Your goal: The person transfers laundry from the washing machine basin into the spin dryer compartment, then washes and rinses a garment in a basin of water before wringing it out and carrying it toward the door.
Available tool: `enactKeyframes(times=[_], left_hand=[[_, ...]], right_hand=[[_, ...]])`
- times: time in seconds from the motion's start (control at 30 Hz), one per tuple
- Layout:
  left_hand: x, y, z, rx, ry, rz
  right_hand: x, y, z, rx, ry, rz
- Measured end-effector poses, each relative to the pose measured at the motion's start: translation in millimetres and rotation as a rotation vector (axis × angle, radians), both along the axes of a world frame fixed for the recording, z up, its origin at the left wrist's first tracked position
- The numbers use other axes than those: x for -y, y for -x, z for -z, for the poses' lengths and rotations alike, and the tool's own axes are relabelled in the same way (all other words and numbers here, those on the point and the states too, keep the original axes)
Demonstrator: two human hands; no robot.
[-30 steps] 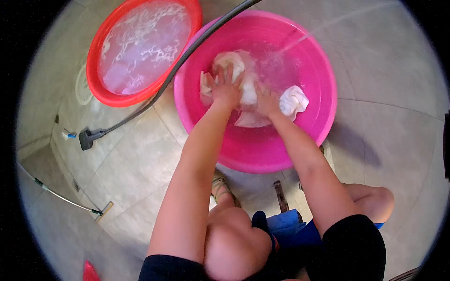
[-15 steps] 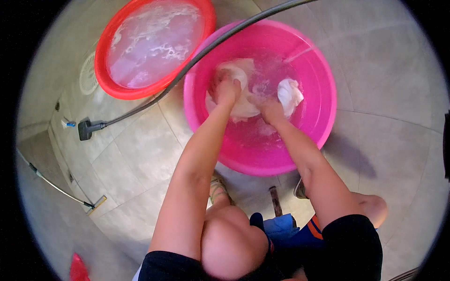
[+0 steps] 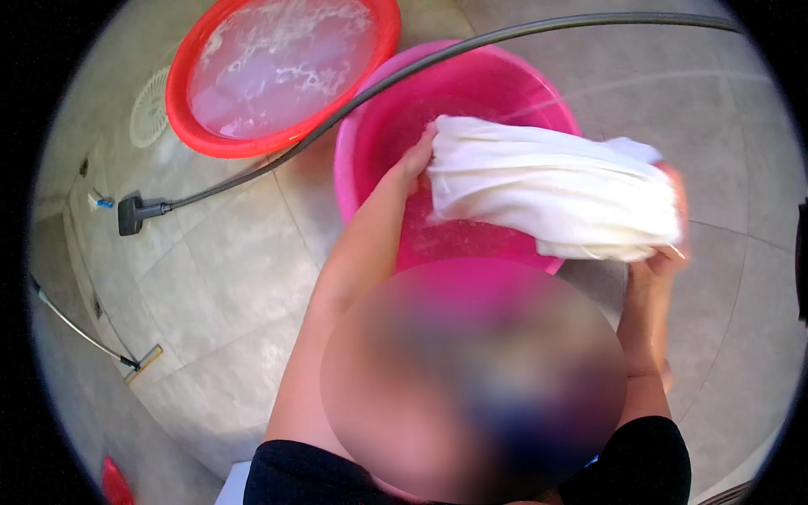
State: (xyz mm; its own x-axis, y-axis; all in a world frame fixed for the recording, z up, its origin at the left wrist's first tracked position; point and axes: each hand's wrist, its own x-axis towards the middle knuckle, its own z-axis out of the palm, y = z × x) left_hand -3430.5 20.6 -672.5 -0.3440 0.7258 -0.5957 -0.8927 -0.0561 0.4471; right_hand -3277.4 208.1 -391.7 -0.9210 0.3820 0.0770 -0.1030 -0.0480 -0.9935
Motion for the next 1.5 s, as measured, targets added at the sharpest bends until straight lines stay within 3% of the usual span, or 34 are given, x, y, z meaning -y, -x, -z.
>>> enactKeyframes(times=[0.03, 0.17, 0.23, 0.33, 0.37, 0.43, 0.47, 0.53, 0.67, 0.7, 0.73, 0.83, 0.87, 0.9, 0.93, 1.0, 1.03, 1.07, 1.17, 1.23, 1.3, 1.4, 1.5], left_hand=[[-1, -1, -13, 0.111, -0.164, 0.020], [-5, -9, -42, 0.184, -0.336, -0.068], [-8, -9, -35, 0.219, -0.431, -0.083], [-6, -1, -16, 0.269, -0.369, -0.120], [-5, 2, -10, 0.113, -0.190, -0.143], [-3, 6, -1, -0.205, 0.165, -0.185], [3, 4, -31, -0.258, 0.329, -0.205], [2, 0, -17, -0.712, 0.598, -0.155], [-2, -17, -18, -1.367, 1.101, 0.056], [-4, -23, -17, -1.529, 1.193, 0.086], [-2, -23, -28, -1.557, 1.165, 0.356], [6, -34, 13, -1.672, 0.980, 0.734], [5, -32, -5, -1.482, 1.000, 0.917], [4, -33, 15, -1.552, 1.018, 0.866], [3, -31, 57, -1.631, 1.026, 0.801], [-4, -27, 61, -1.645, 0.981, 0.807], [-2, -30, 56, -1.627, 0.958, 0.827], [-8, -28, 49, -1.624, 0.931, 0.846], [-20, -25, 28, -1.614, 0.902, 0.915], [-24, -25, 21, -1.612, 0.904, 0.955], [-19, -24, 21, -1.605, 0.917, 0.979], [-22, -21, 12, -1.592, 0.912, 0.976], [-13, -26, 18, -1.571, 0.928, 0.996]], right_hand=[[1, -4, -12, -0.022, 0.024, 0.085], [1, -11, -21, -0.058, -0.002, 0.094], [12, -5, -2, -0.031, -0.042, 0.105], [17, 4, 50, 0.105, -0.076, 0.027], [21, 7, 71, 0.125, -0.123, -0.015], [24, 15, 116, 0.223, -0.496, -0.062], [21, 16, 148, 0.274, -0.649, -0.080], [25, 14, 201, 0.405, -0.875, -0.118], [71, 22, 232, 0.816, -1.391, -0.199], [77, 24, 240, 0.831, -1.401, -0.265], [80, 24, 252, 0.846, -1.413, -0.330], [57, 26, 310, 0.875, -1.375, -0.575], [51, 35, 306, 0.878, -1.352, -0.655], [42, 43, 298, 0.843, -1.297, -0.877], [37, 57, 277, 0.810, -1.242, -1.086], [22, 64, 247, 0.893, -0.894, -0.888], [5, 70, 232, 0.696, -1.298, -0.909], [11, 78, 173, 0.780, -1.509, -0.763], [-10, 77, 24, 0.402, -1.682, -0.321], [-34, 82, -65, 0.367, -1.982, -0.087], [-52, 85, -160, 0.050, -2.295, 0.193], [-63, 91, -302, -0.117, -2.623, 0.492], [-68, 93, -407, -0.201, -2.826, 0.779]])
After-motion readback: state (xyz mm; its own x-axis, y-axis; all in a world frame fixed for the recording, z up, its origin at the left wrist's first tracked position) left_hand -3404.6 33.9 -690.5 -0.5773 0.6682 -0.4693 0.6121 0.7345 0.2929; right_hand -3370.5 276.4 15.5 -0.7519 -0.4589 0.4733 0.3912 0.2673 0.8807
